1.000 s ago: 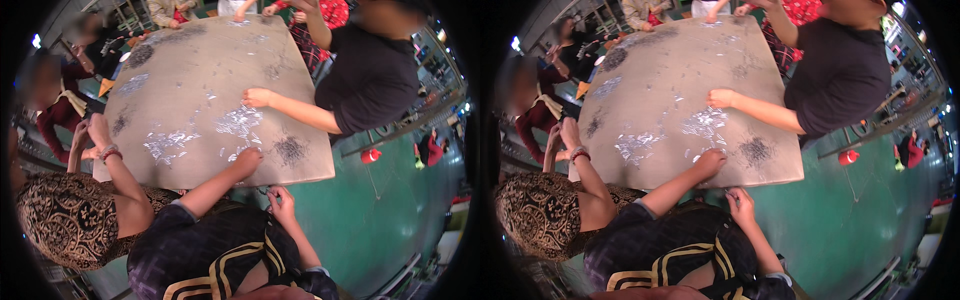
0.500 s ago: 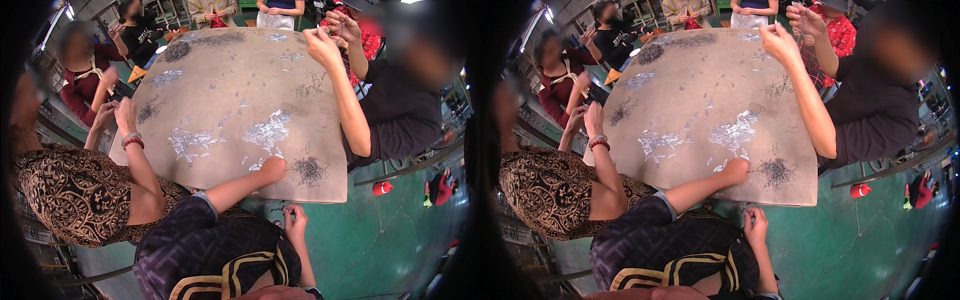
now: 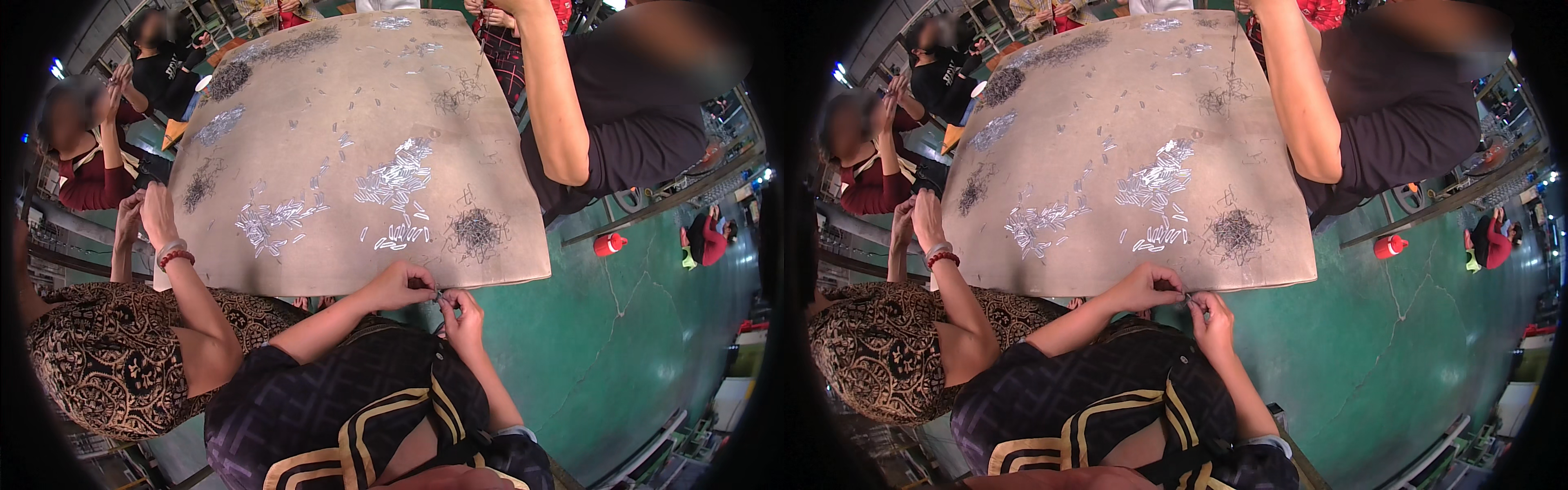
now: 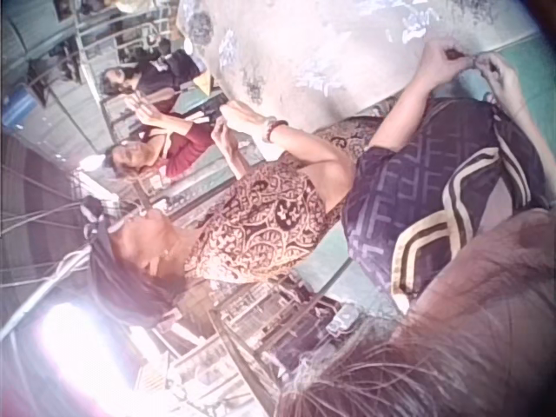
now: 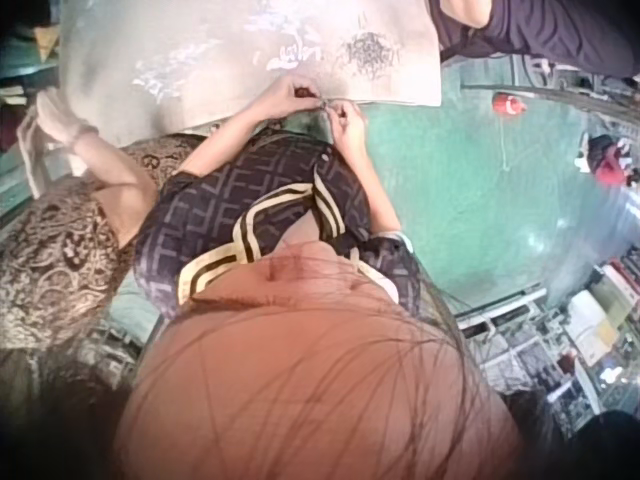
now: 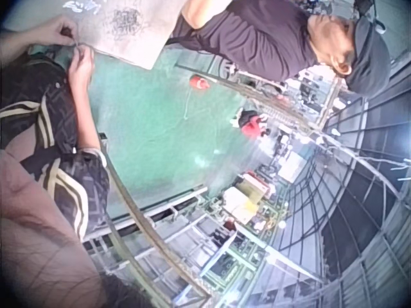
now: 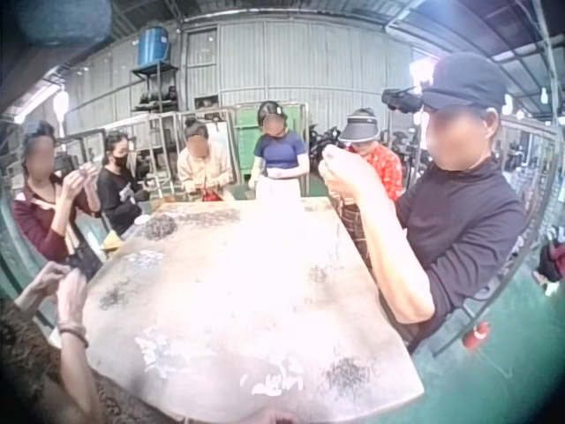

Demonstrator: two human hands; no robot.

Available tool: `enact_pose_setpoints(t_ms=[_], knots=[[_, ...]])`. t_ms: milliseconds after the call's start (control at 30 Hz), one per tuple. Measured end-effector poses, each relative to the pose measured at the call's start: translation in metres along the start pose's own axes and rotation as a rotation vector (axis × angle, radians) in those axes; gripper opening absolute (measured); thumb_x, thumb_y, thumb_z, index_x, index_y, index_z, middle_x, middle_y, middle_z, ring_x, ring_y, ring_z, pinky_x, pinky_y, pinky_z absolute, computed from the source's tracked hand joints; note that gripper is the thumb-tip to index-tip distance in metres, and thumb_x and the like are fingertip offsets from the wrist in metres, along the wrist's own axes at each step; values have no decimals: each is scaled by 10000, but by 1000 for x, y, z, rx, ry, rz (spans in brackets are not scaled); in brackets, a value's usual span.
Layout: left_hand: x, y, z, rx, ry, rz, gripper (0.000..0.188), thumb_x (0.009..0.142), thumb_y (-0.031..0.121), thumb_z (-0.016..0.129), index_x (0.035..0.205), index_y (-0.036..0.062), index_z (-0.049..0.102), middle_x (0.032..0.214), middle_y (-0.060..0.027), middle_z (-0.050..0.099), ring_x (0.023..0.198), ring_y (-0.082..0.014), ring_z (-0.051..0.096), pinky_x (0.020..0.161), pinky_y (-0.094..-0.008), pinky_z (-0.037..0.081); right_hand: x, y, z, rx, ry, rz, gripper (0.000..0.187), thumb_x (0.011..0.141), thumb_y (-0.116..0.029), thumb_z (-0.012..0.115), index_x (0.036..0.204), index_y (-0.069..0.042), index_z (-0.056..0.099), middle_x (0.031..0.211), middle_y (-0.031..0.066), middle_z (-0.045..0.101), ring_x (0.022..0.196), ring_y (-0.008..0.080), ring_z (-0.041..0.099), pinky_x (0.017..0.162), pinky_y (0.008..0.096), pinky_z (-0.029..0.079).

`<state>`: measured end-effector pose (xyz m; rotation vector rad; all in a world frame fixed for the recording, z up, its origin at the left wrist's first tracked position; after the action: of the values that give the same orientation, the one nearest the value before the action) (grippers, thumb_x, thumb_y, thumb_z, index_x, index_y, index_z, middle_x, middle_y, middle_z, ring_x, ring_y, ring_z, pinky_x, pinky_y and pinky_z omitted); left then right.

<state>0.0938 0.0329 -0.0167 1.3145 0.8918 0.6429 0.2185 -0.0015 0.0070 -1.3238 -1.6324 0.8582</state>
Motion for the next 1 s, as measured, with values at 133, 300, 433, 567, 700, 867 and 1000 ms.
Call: enact_pose_setpoints(t_ms=[133,300,433,567,700,867,1000], knots=[[1,-7,-1,13,67,23,111,802,80,697,876,13,648,774,18,618,700,-34,522,614,-202,423,0,1,0,10,-4,7,81,789,6,640,846,12,583,758,139,591,640,262,580,604,329,468],[0,0,2,28,76,73,99,834,88,672,887,25,618,790,31,597,704,-30,511,623,-198,418,0,0,0,2,-31,-17,77,783,18,635,840,17,583,756,130,590,640,241,576,606,317,466],[-1,-3,6,38,25,83,74,854,73,641,894,25,602,835,11,578,757,-53,512,666,-219,424,-3,0,2,6,-40,-8,73,778,36,636,828,28,584,751,114,596,636,193,570,609,289,462],[-3,-10,12,-8,-58,93,74,866,56,618,924,19,590,885,-12,562,818,-77,516,709,-231,420,-6,3,4,34,-44,-11,77,789,8,631,847,3,581,754,139,579,645,281,577,601,339,461],[-3,-13,13,12,-54,135,83,875,45,602,947,17,572,900,-22,555,835,-85,516,727,-239,420,-7,1,6,16,-54,-28,82,791,14,630,854,4,579,755,138,579,649,281,579,606,338,464],[-4,-4,11,156,0,186,63,886,44,578,940,19,556,892,-40,568,842,-112,532,758,-263,437,-6,3,10,-10,-77,-54,84,769,40,642,824,19,582,752,109,596,629,193,561,602,287,458],[-12,7,11,259,40,189,48,878,38,566,922,25,551,896,-74,605,855,-167,582,783,-289,452,1,6,7,119,-82,-93,92,758,5,655,828,16,596,735,112,589,614,204,558,592,292,458]])
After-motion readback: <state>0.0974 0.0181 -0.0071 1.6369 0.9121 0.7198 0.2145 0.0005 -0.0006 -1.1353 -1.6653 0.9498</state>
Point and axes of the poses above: each hand's wrist, its own x-axis towards the middle knuckle, its own z-axis out of the palm, y = z × x, the point moved 10 cm from there along x, towards the middle knuckle
